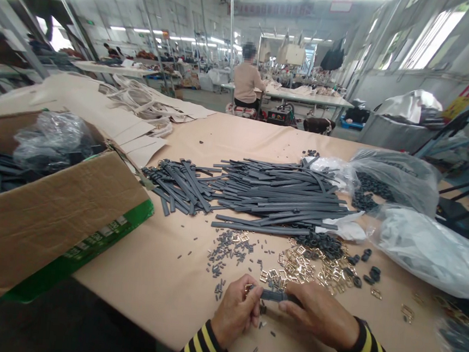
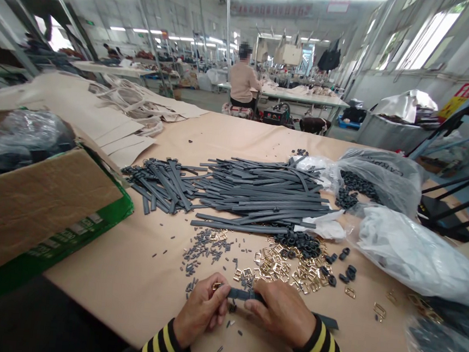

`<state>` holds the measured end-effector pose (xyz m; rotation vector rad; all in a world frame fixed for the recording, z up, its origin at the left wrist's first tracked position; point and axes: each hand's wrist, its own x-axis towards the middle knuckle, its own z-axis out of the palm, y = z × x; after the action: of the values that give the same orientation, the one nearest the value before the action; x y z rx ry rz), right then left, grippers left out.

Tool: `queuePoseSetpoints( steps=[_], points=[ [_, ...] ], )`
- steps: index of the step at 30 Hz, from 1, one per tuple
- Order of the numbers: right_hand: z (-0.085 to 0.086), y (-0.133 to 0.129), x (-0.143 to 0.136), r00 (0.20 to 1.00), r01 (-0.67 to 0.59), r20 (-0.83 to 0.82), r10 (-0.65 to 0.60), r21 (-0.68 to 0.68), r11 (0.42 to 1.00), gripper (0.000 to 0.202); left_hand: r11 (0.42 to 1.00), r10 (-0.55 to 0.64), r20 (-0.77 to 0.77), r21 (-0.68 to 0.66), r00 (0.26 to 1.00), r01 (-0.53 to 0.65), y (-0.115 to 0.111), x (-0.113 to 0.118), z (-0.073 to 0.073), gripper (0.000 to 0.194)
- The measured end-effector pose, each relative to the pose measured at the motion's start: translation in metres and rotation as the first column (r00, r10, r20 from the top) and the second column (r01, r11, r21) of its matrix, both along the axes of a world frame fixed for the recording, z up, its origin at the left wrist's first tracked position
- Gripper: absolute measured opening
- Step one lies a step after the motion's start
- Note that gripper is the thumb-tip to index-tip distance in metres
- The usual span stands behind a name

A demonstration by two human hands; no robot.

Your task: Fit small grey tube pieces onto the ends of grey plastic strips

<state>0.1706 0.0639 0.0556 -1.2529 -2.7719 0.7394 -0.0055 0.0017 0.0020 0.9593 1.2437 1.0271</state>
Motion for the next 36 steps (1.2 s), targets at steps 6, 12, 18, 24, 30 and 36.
queuePoseSetpoints(
  steps=[6, 12, 18, 24, 30, 36],
  points=[
    [0.000, -0.003, -0.017, 0.989, 0.027, -0.141, -0.048, -0.145, 0.989, 0.028, 1.000, -0.020, -0.068, -0.024, 0.998, 0.018, 0.000, 0.003, 0.000, 0.025],
    [-0.002, -0.006, -0.019, 0.963, -0.064, -0.262, -0.063, -0.448, 0.892, 0.026, 1.000, -0.005, -0.114, -0.003, 0.993, 0.005, 0.002, 0.003, -0.003, 0.024],
    [-0.006, -0.006, -0.015, 0.959, -0.071, -0.280, -0.030, -0.344, 0.936, 0.029, 0.999, 0.004, -0.186, 0.047, 0.982, 0.005, 0.000, 0.006, -0.005, 0.022],
    [-0.015, -0.005, -0.019, 0.942, -0.058, -0.329, -0.070, -0.364, 0.930, 0.029, 0.995, -0.051, -0.218, 0.077, 0.975, 0.070, -0.001, 0.004, -0.001, 0.025],
    [-0.018, -0.005, -0.019, 0.935, -0.110, -0.351, -0.045, -0.409, 0.906, 0.032, 0.979, -0.125, -0.258, 0.125, 0.958, 0.161, -0.005, 0.003, 0.003, 0.029],
    [-0.020, -0.016, -0.022, 0.927, -0.117, -0.374, -0.040, -0.387, 0.914, 0.025, 0.956, -0.221, -0.326, 0.112, 0.919, 0.270, -0.008, 0.001, 0.004, 0.028]
  ],
)
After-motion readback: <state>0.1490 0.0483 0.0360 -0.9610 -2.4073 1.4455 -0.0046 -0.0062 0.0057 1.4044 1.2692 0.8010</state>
